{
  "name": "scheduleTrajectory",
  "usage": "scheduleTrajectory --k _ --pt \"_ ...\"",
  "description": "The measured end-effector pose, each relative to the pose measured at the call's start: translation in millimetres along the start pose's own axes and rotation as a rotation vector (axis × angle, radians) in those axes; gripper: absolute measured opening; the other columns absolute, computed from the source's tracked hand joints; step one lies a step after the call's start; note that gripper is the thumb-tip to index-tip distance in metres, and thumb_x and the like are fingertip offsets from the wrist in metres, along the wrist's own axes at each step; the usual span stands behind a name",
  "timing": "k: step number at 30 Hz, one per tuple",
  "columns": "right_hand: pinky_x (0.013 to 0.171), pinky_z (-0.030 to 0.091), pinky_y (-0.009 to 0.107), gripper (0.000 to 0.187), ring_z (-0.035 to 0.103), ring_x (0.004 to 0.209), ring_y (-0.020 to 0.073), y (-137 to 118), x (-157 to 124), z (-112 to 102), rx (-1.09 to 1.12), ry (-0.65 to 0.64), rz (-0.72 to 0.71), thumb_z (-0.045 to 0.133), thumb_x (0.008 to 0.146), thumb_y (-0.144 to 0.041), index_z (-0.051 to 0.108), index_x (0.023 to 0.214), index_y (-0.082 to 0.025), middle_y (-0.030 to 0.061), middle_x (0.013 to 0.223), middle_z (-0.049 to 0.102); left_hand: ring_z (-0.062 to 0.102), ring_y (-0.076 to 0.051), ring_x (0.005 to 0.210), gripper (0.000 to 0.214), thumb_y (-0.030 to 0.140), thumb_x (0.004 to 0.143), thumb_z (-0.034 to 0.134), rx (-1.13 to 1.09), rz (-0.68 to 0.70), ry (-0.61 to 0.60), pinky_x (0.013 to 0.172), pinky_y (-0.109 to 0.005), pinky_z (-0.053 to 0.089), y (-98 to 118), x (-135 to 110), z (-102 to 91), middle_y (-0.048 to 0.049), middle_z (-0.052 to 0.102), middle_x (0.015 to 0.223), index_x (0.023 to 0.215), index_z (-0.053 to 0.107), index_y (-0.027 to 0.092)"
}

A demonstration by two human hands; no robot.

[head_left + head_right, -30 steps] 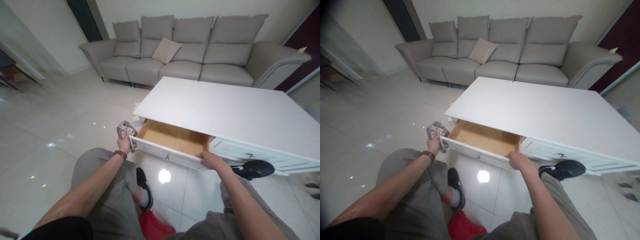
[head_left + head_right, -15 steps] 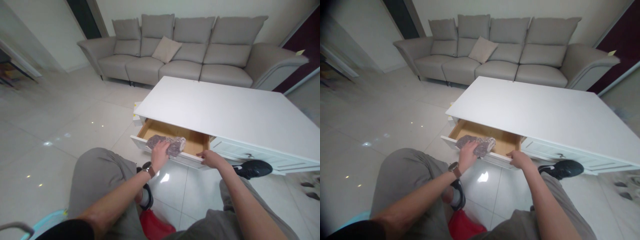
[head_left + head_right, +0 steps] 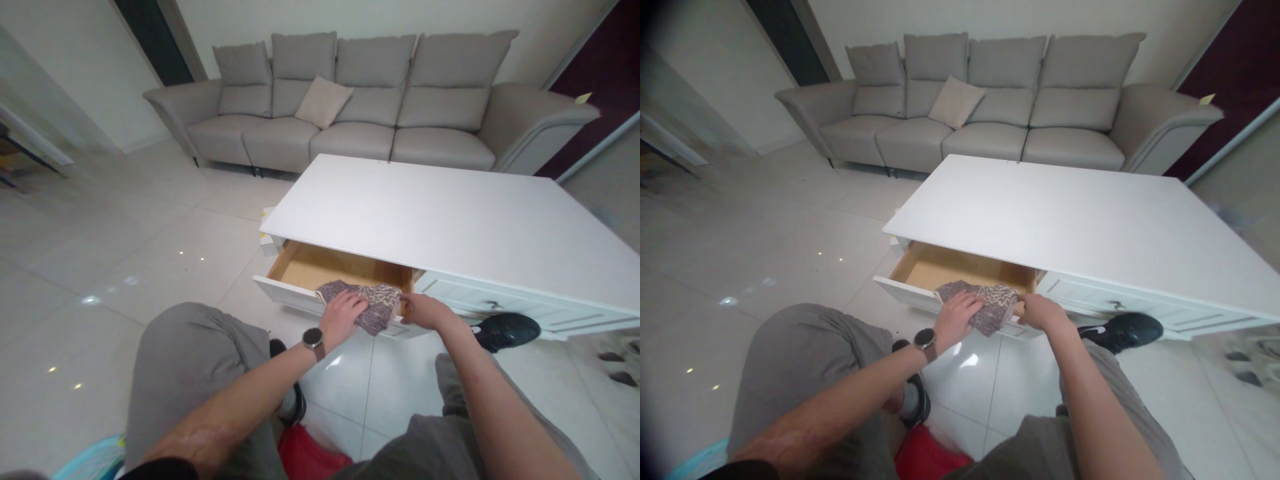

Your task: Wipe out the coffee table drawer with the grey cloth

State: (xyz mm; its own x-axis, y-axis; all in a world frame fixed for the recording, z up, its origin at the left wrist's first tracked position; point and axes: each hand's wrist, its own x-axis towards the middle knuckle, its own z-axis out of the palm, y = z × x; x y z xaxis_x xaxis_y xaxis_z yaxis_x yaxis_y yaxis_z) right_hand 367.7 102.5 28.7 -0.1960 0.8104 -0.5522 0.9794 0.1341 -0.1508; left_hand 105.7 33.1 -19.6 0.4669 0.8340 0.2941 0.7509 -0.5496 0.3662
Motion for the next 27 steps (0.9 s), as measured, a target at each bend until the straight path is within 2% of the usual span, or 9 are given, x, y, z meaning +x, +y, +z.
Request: scheduleTrajectory --k 2,8,12,15,19,21,24,26,27 --pt "0.095 0.050 0.039 0.069 0.068 0.115 0.0298 -9 1 -2 0.024 -0.002 -0.003 0.077 0.079 -0.033 0.059 0.145 -0.026 0.0109 0.128 0.072 0.058 -0.024 0.132 0.059 0.006 0.076 0.057 0.052 -0.025 -0.007 0.123 -0.046 0.039 -29 -13 -18.3 -0.0077 0.068 0.137 0.133 0.064 0.022" --pt "0.097 0.050 0.041 0.065 0.067 0.117 0.0307 -17 -6 -7 0.015 0.008 -0.007 0.068 0.085 -0.037 0.058 0.148 -0.024 0.0123 0.131 0.071 0.060 -0.028 0.129 0.063 0.007 0.071 0.056 0.215 -0.175 0.067 0.122 -0.048 0.041 -112 -56 -69.8 -0.0121 0.069 0.135 0.131 0.065 0.018" --pt "0.099 0.049 0.043 0.057 0.065 0.121 0.0320 -14 -15 -9 -0.006 0.038 0.013 0.058 0.092 -0.039 0.059 0.147 -0.023 0.0133 0.134 0.069 0.061 -0.028 0.127 0.061 0.008 0.069 0.056 0.249 -0.191 0.078 0.121 -0.046 0.043 -130 -66 -78.8 -0.0134 0.070 0.133 0.129 0.067 0.014" --pt "0.098 0.050 0.046 0.054 0.064 0.123 0.0338 -12 -24 -12 -0.010 0.084 0.054 0.052 0.095 -0.037 0.060 0.146 -0.024 0.0138 0.139 0.066 0.059 -0.026 0.130 0.063 0.006 0.070 0.055 0.215 -0.165 0.087 0.123 -0.046 0.039 -114 -61 -67.5 -0.0111 0.069 0.134 0.131 0.066 0.017" --pt "0.096 0.050 0.047 0.049 0.066 0.119 0.0344 -11 -32 -18 0.029 0.217 0.077 0.048 0.095 -0.032 0.064 0.141 -0.023 0.0142 0.137 0.067 0.056 -0.025 0.135 0.064 0.005 0.070 0.057 0.125 -0.095 0.084 0.125 -0.046 0.036 -68 -40 -37.4 -0.0089 0.070 0.133 0.131 0.065 0.021" --pt "0.095 0.051 0.043 0.043 0.068 0.114 0.0309 -13 -33 -21 0.103 0.325 -0.005 0.048 0.095 -0.033 0.068 0.132 -0.022 0.0124 0.129 0.072 0.056 -0.026 0.134 0.061 0.007 0.072 0.060 0.079 -0.036 0.063 0.125 -0.047 0.036 -38 -23 -18.3 -0.0086 0.069 0.134 0.131 0.065 0.021" --pt "0.096 0.051 0.036 0.036 0.069 0.107 0.0246 -18 -33 -22 0.249 0.489 -0.229 0.050 0.094 -0.034 0.073 0.118 -0.020 0.0101 0.117 0.075 0.057 -0.027 0.131 0.057 0.009 0.076 0.061 0.018 0.024 0.050 0.124 -0.048 0.036 13 5 14.6 -0.0097 0.068 0.135 0.132 0.064 0.021" --pt "0.100 0.049 0.035 0.035 0.067 0.109 0.0237 -21 -34 -21 0.315 0.490 -0.357 0.056 0.088 -0.030 0.073 0.115 -0.018 0.0102 0.117 0.074 0.054 -0.027 0.135 0.055 0.014 0.080 0.061 -0.015 0.092 0.052 0.125 -0.049 0.034 46 22 37.3 -0.0117 0.067 0.136 0.136 0.062 0.019" --pt "0.102 0.049 0.035 0.039 0.066 0.112 0.0240 -21 -36 -20 0.336 0.432 -0.393 0.059 0.082 -0.027 0.073 0.117 -0.017 0.0105 0.120 0.073 0.052 -0.028 0.138 0.051 0.017 0.083 0.060 -0.027 0.134 0.053 0.126 -0.048 0.032 60 30 47.6 -0.0131 0.067 0.135 0.135 0.062 0.018"
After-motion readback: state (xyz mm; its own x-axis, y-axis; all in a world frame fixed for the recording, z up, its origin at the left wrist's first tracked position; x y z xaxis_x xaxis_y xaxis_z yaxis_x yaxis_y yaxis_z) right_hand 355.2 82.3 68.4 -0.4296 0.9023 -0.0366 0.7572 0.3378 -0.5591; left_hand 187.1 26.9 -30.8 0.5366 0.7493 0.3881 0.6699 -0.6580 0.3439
